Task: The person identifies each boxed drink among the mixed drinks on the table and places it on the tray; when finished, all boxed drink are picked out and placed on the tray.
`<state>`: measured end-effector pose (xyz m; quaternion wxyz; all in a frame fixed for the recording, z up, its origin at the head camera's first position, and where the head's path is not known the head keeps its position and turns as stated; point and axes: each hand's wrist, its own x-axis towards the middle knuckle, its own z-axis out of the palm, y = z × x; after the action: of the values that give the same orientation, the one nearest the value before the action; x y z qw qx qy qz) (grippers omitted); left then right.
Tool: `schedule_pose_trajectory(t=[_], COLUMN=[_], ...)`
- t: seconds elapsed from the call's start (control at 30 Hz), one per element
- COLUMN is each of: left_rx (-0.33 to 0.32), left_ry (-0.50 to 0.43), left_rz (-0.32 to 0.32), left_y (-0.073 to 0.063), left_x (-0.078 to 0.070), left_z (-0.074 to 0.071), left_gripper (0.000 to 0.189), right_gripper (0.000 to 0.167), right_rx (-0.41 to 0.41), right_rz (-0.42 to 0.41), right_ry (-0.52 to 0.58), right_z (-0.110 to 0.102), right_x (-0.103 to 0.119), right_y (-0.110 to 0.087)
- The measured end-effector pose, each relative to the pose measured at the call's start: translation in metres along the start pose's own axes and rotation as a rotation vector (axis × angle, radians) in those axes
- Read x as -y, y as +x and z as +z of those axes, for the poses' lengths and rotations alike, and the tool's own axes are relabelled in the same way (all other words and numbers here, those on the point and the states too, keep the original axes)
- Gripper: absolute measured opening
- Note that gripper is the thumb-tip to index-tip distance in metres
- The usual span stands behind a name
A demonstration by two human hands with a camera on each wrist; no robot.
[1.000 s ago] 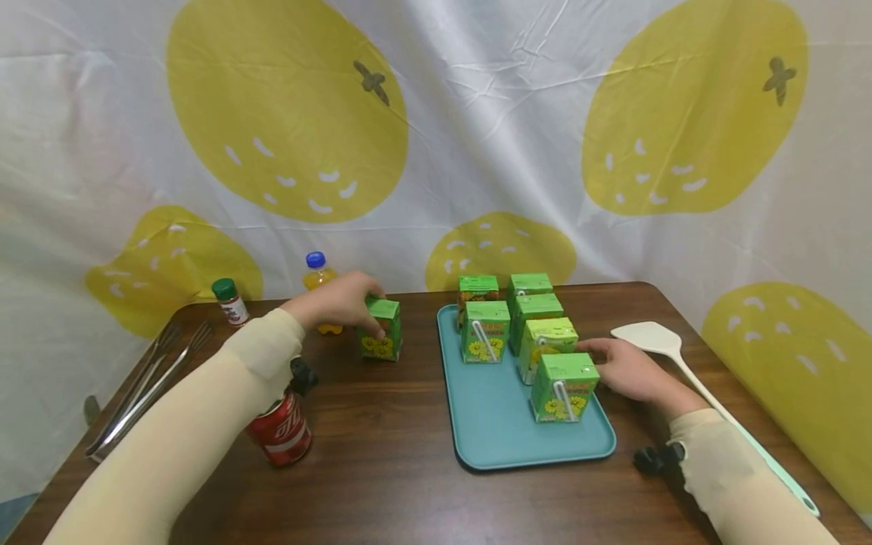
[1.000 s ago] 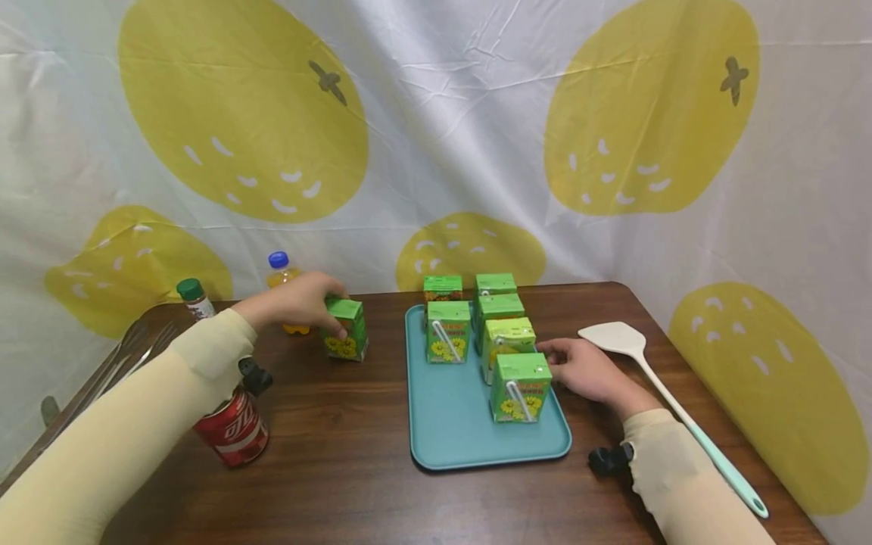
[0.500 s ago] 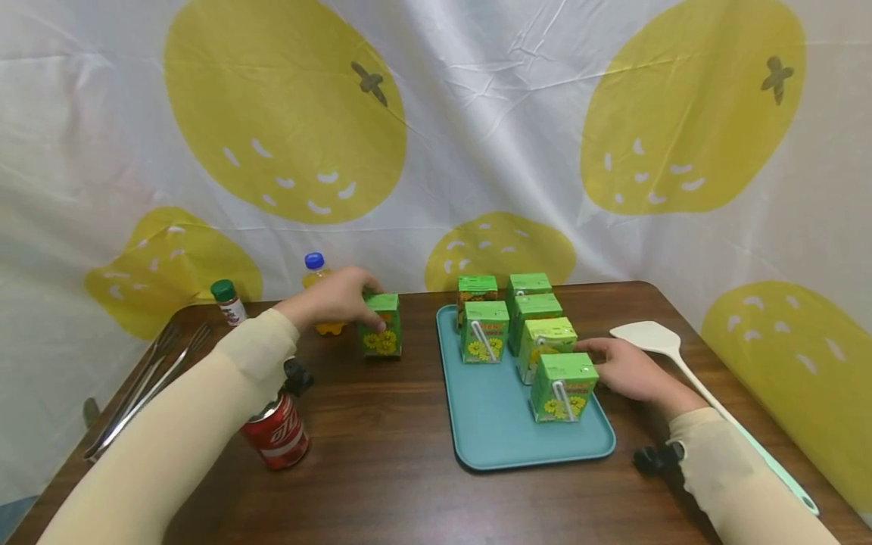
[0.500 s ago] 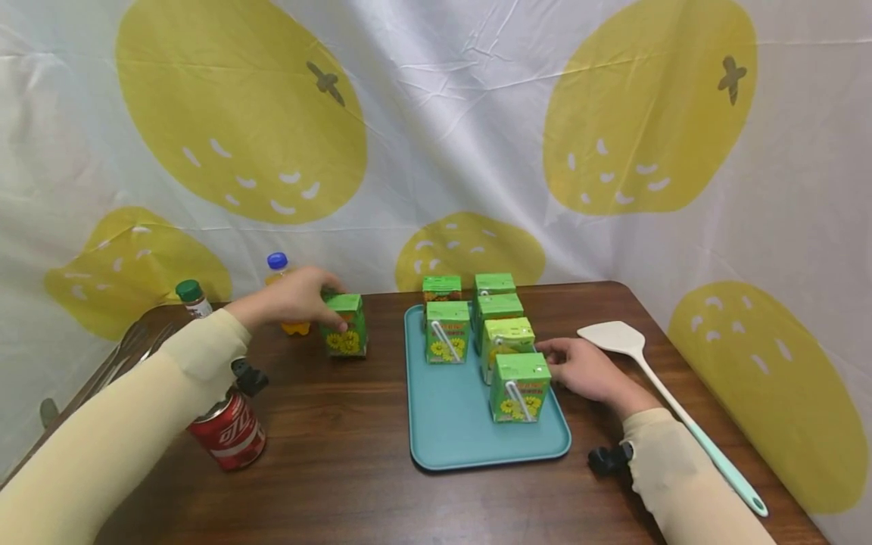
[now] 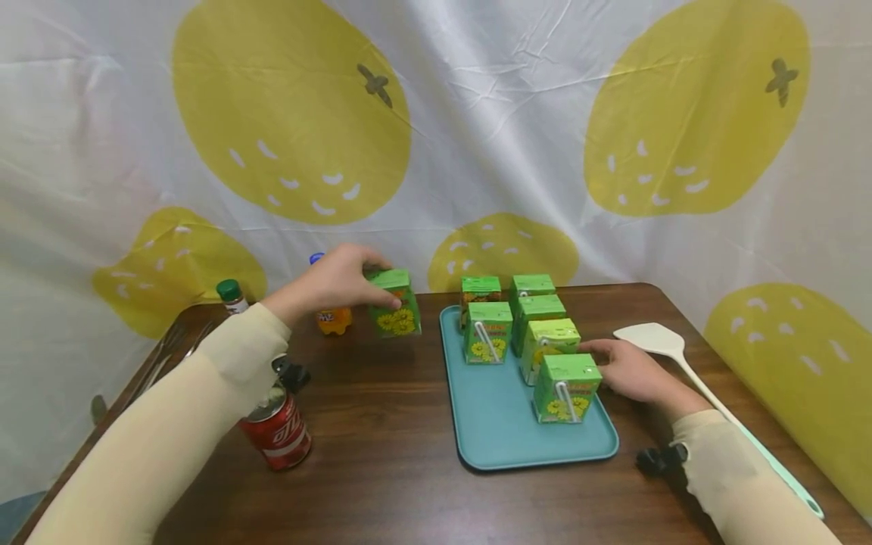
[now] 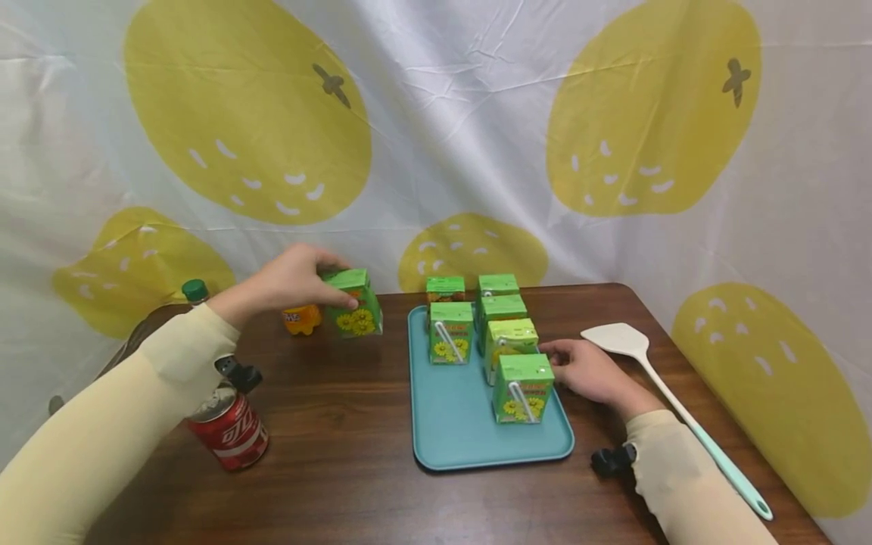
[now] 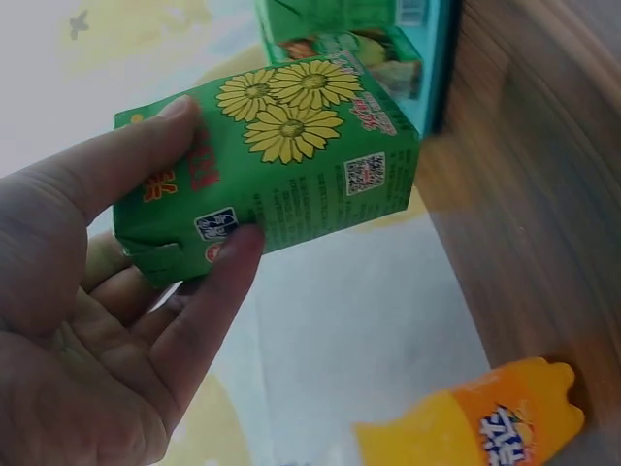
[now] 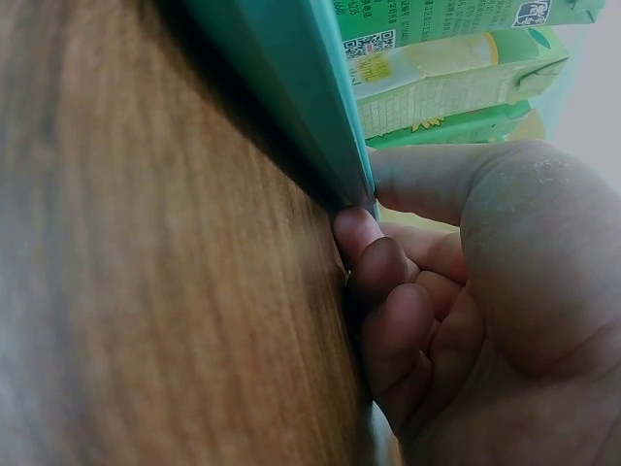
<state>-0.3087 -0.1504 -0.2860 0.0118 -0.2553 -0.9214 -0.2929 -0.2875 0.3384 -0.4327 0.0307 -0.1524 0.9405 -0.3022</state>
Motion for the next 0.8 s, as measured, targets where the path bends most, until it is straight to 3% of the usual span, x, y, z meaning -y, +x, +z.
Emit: schedule_pose_trajectory(t=[0.47, 0.8], left_rx=[-0.046, -0.045], left_ry=[-0.034, -0.07], left_rz=[0.101, 0.162], left_y=[-0.01, -0.015], left_x=[-0.045, -0.074], left_z=[-0.002, 0.013], left_gripper=[0.048, 0.041], right_gripper=[0.057, 0.055], right_rx=[-0.003, -0.001], right_rz=[0.001, 0.002], right_ry=[0.019, 0.009], right_z=[-0.001, 0.0], right_x=[-0.001, 0.0], right_y=[-0.001, -0.001])
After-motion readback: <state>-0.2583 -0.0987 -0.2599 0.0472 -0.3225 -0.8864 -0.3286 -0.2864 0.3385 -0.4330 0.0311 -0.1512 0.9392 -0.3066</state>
